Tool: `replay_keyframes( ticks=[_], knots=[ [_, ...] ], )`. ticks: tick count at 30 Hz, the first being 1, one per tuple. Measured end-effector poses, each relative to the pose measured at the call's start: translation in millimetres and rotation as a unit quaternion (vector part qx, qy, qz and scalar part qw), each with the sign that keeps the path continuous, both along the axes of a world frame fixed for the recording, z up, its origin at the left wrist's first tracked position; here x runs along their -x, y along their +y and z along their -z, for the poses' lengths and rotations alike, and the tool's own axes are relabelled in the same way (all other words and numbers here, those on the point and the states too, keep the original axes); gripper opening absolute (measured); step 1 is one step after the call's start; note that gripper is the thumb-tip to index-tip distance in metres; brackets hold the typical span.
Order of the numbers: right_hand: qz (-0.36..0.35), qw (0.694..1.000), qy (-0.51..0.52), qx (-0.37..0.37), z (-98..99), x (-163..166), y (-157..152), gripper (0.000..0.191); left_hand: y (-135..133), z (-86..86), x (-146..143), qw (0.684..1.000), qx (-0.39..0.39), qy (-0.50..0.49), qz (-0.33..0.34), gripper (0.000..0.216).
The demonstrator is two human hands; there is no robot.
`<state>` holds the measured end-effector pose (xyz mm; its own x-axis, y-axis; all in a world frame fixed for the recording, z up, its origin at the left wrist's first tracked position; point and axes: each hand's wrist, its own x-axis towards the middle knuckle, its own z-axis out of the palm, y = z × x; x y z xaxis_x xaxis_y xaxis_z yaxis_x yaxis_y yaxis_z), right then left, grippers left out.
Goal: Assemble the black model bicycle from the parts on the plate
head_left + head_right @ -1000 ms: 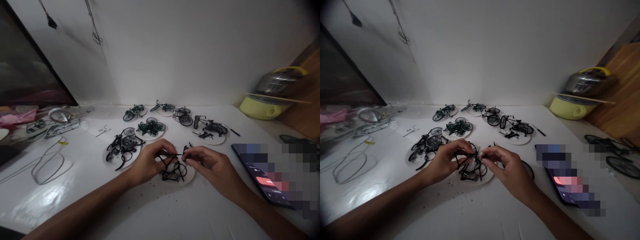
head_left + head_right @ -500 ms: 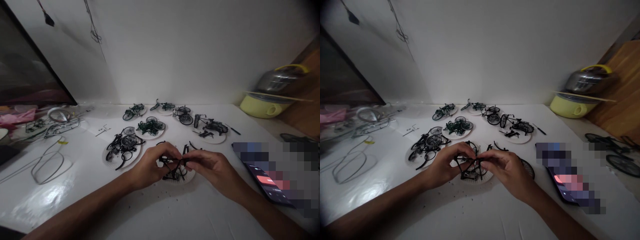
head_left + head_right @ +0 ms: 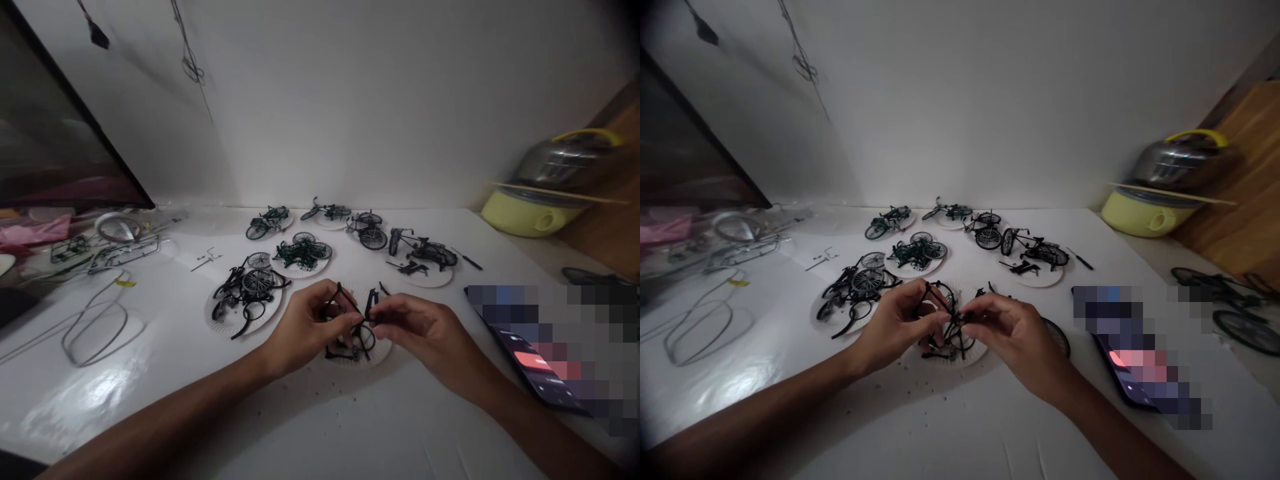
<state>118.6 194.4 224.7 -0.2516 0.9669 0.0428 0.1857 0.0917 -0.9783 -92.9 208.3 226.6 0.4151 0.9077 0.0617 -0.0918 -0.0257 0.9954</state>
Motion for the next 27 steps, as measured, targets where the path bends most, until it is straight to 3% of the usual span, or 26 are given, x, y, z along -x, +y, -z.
replay_keyframes(
  ticks=[5,13,27],
  knots=[
    [-0.004,1.0,-0.003,0.017,-1.5,0.2,-0.2,0.023,0.3,2.0,-0.4,1.0,-0.024,0.01,-0.014,0.021],
    [0.002,0.998,-0.045,-0.033,-2.4,2.0,-1.3,0.023,1.7,3.4,-0.2,1.0,-0.021,-0.003,-0.002,0.02],
    [0.003,0.998,-0.052,-0.045,-1.7,1.8,-0.6,0.026,0.8,4.7,0.9,0.999,-0.039,0.006,-0.008,0.019]
  ],
)
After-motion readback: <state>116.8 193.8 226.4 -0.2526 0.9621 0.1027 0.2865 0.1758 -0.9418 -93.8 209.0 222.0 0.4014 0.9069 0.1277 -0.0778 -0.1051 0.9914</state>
